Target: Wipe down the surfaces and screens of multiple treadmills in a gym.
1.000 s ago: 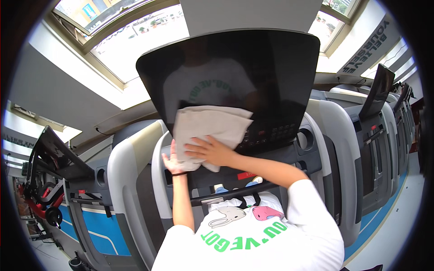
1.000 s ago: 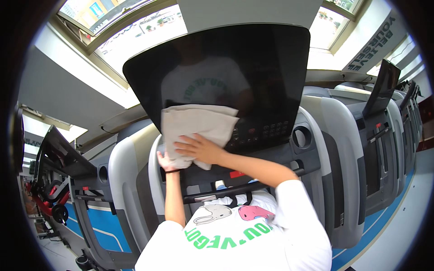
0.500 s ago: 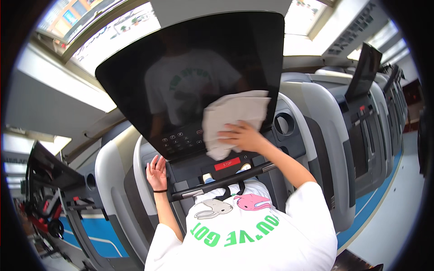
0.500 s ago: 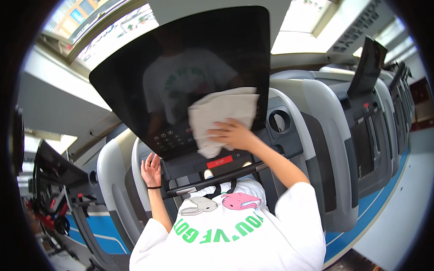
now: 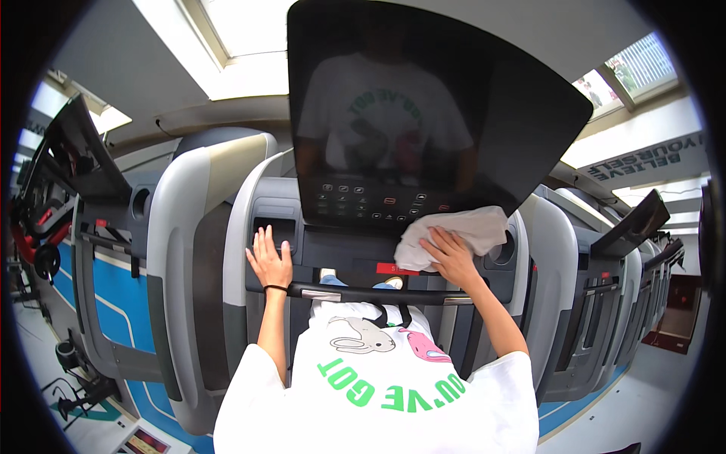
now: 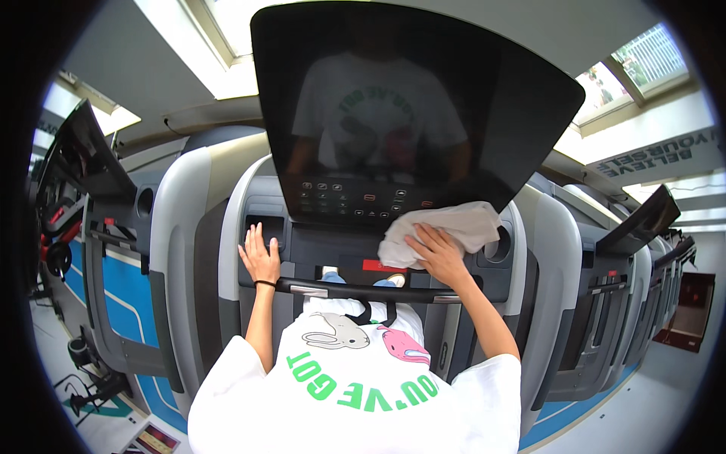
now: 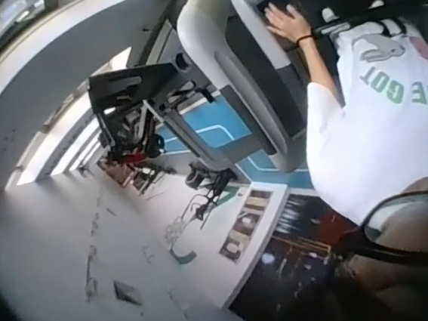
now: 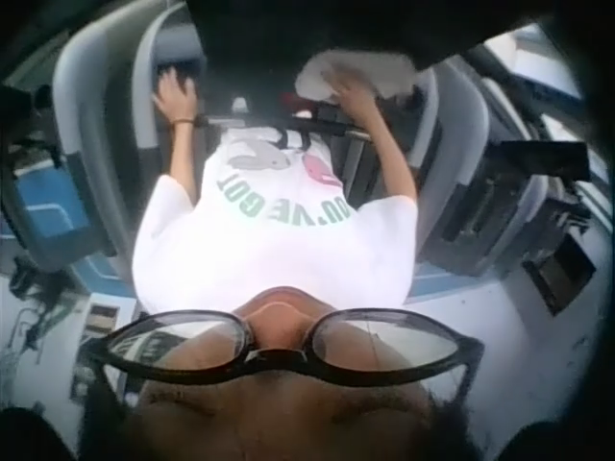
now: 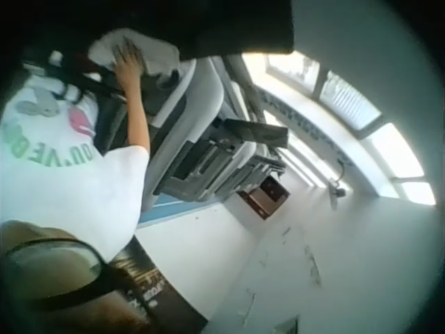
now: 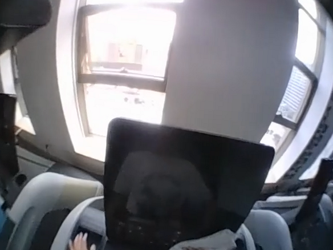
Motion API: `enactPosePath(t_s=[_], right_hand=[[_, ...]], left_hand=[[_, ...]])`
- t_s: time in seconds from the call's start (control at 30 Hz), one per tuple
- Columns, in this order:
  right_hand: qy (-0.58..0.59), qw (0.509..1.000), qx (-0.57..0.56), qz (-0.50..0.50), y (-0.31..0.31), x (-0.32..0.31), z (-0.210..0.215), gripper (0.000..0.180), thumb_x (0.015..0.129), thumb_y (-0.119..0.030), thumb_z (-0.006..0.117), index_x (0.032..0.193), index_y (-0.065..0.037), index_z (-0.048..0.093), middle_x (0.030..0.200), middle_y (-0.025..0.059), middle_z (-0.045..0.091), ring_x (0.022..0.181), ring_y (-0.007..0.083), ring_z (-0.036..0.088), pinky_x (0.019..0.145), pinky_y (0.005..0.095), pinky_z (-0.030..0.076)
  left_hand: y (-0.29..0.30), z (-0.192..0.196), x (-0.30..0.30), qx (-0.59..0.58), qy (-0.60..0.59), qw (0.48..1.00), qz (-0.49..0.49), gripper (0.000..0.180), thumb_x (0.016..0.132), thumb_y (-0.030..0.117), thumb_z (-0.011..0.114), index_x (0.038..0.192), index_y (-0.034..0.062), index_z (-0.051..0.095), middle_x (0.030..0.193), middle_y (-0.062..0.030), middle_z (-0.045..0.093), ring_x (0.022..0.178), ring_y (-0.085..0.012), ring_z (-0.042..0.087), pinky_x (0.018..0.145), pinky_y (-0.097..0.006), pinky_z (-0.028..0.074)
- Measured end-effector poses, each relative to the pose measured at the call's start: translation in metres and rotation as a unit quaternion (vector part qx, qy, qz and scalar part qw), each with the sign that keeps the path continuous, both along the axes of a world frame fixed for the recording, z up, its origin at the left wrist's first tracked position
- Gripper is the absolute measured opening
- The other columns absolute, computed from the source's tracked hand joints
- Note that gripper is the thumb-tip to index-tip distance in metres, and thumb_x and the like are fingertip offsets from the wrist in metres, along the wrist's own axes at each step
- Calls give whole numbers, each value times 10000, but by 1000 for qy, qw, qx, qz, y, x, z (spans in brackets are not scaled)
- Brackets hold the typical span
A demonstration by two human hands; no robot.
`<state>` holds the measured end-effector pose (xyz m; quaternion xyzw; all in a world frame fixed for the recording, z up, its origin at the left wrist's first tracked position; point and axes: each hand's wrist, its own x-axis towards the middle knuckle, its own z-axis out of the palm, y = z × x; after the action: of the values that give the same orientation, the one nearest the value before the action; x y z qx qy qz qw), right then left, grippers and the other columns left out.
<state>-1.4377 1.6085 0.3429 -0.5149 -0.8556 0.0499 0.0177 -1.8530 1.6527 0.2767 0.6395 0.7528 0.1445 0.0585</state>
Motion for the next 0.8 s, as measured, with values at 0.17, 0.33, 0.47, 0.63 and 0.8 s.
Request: enactPosePath(t_s=[0.17,0.33,0.47,0.63,0.8], right_hand=[[102,986,23,129,51,-109,-5,641,726,-273,656,1325,-179,448,1405,73,396,1274,228,397,1031,381,322],[206,971,39,117,76,-208,-16,563,738,-243,648,1270,-142,493,1363,85,438,1259,239,409,1027,388,322],[260,956,39,133,78,-210,-23,524,745,-201,627,1253,-147,509,1359,71,446,1255,234,410,1031,387,317],[250,964,16,93,50,-134,-13,540,724,-208,629,1251,-161,517,1364,55,442,1254,225,413,1035,391,316],[182,978,82,-60,-13,12,-19,466,691,-108,614,1156,-129,591,1285,46,510,1179,232,475,999,432,338]], left_hand=[[0,5,4,4,4,1000,-4,599,843,399,514,1367,136,392,1409,-112,382,1322,-264,317,1095,-508,144],[4,6,9,12,4,1000,-28,598,818,359,537,1350,125,398,1420,-104,367,1325,-260,315,1095,-506,146],[-2,-4,-2,25,-13,999,-32,546,833,314,532,1321,100,416,1396,-96,405,1315,-254,338,1094,-504,152],[-5,-8,-11,46,-94,994,-33,449,872,294,501,1264,78,466,1349,-87,458,1309,-253,348,1104,-501,128],[-3,-6,-9,28,-63,997,-42,432,879,296,491,1259,90,475,1356,-67,453,1324,-239,328,1111,-493,113]])
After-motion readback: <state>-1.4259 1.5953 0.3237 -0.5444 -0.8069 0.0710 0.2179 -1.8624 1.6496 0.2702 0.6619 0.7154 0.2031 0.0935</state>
